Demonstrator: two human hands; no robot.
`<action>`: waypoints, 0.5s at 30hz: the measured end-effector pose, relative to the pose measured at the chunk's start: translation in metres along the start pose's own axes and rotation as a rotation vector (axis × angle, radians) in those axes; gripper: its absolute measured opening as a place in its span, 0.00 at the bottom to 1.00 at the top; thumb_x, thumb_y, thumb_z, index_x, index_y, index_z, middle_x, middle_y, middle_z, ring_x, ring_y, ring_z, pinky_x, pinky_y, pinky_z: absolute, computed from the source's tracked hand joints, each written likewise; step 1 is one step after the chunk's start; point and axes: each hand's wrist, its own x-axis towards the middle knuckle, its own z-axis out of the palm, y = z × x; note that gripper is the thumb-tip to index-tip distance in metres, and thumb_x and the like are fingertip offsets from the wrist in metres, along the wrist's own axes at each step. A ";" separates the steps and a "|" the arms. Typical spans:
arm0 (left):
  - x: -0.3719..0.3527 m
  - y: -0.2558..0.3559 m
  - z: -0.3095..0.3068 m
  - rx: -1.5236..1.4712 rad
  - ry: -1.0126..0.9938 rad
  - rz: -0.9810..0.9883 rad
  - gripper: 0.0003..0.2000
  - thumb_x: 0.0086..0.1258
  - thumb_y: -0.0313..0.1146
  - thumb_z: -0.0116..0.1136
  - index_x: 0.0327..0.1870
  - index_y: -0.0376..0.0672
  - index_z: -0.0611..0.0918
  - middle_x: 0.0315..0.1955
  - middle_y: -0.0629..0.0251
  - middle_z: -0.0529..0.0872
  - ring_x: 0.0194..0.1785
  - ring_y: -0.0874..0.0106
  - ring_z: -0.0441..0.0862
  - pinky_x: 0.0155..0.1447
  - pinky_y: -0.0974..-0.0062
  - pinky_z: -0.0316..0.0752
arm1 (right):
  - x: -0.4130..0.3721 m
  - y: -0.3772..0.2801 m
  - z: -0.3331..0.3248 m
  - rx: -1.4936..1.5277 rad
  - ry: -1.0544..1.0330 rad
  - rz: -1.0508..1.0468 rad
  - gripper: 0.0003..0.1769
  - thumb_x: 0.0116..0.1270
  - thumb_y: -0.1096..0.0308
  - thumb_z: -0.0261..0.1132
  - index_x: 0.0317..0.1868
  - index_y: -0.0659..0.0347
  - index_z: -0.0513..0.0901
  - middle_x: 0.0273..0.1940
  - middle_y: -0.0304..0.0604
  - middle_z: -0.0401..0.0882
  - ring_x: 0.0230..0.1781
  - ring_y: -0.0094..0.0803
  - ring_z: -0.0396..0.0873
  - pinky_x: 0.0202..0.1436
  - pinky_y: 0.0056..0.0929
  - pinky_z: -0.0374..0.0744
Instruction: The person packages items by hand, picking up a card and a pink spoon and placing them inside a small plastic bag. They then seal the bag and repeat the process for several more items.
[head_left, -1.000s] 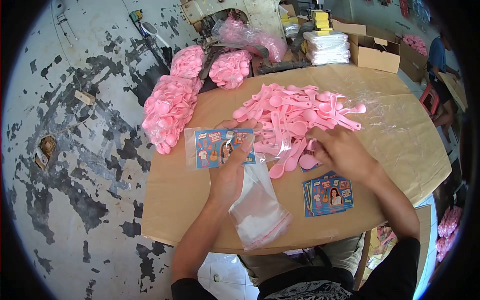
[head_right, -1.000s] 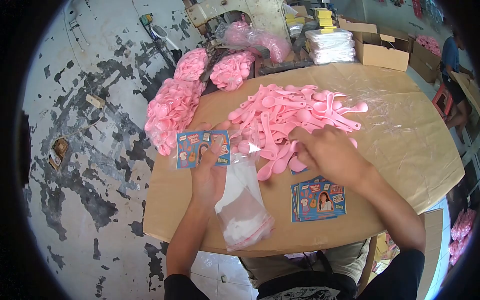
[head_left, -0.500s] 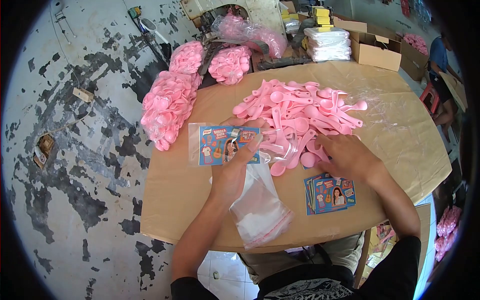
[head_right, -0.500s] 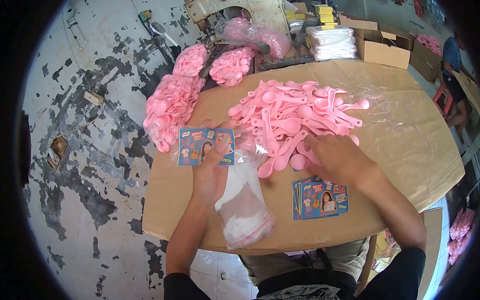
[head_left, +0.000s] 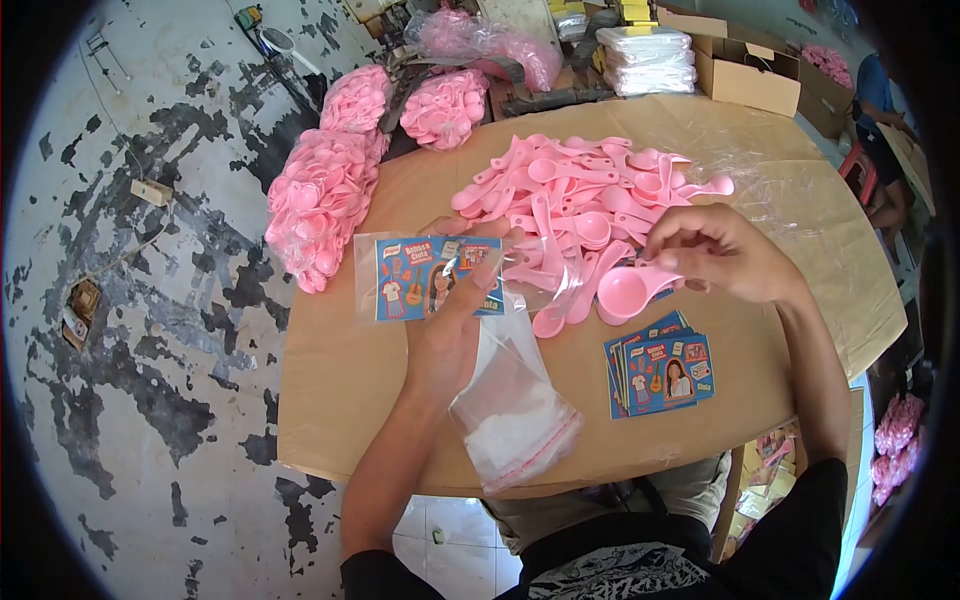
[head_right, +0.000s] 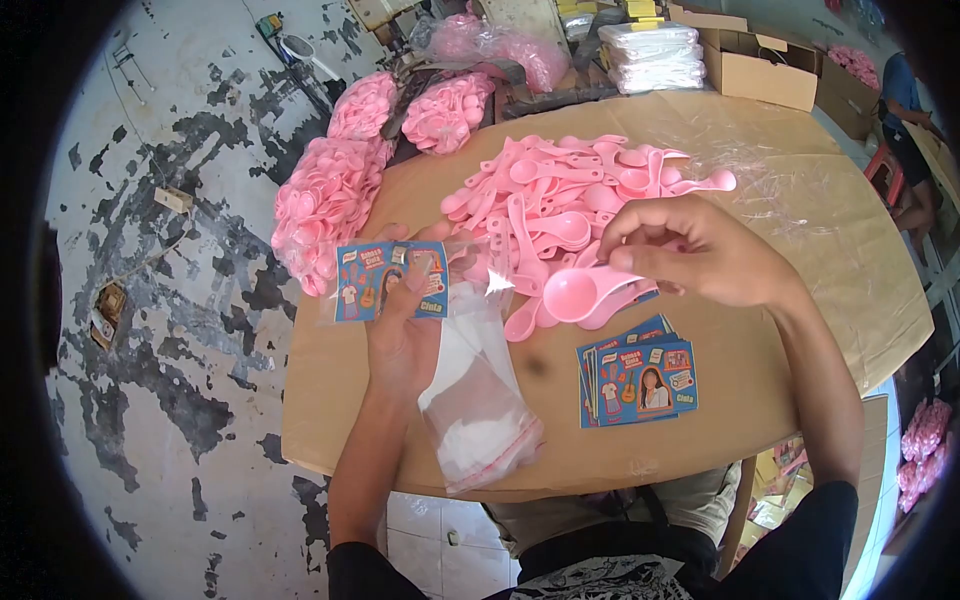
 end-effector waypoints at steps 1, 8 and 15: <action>0.000 0.001 0.001 0.000 0.013 -0.007 0.20 0.68 0.24 0.58 0.60 0.42 0.68 0.55 0.51 0.79 0.60 0.61 0.78 0.65 0.64 0.69 | 0.003 0.011 -0.001 -0.127 -0.009 -0.061 0.07 0.70 0.68 0.62 0.43 0.64 0.81 0.31 0.34 0.79 0.26 0.15 0.72 0.27 0.19 0.71; 0.002 -0.001 -0.001 0.060 0.013 -0.011 0.21 0.69 0.28 0.58 0.61 0.43 0.66 0.56 0.52 0.79 0.58 0.61 0.79 0.65 0.60 0.72 | 0.011 0.026 0.001 -0.085 -0.013 0.134 0.09 0.70 0.64 0.63 0.41 0.63 0.80 0.32 0.31 0.79 0.33 0.16 0.73 0.36 0.21 0.74; 0.001 -0.004 0.002 0.024 0.015 -0.030 0.22 0.69 0.26 0.58 0.62 0.42 0.66 0.58 0.51 0.77 0.58 0.62 0.79 0.65 0.59 0.72 | 0.012 0.018 0.016 0.160 0.257 0.012 0.09 0.75 0.63 0.58 0.44 0.60 0.78 0.31 0.26 0.72 0.29 0.08 0.66 0.32 0.12 0.69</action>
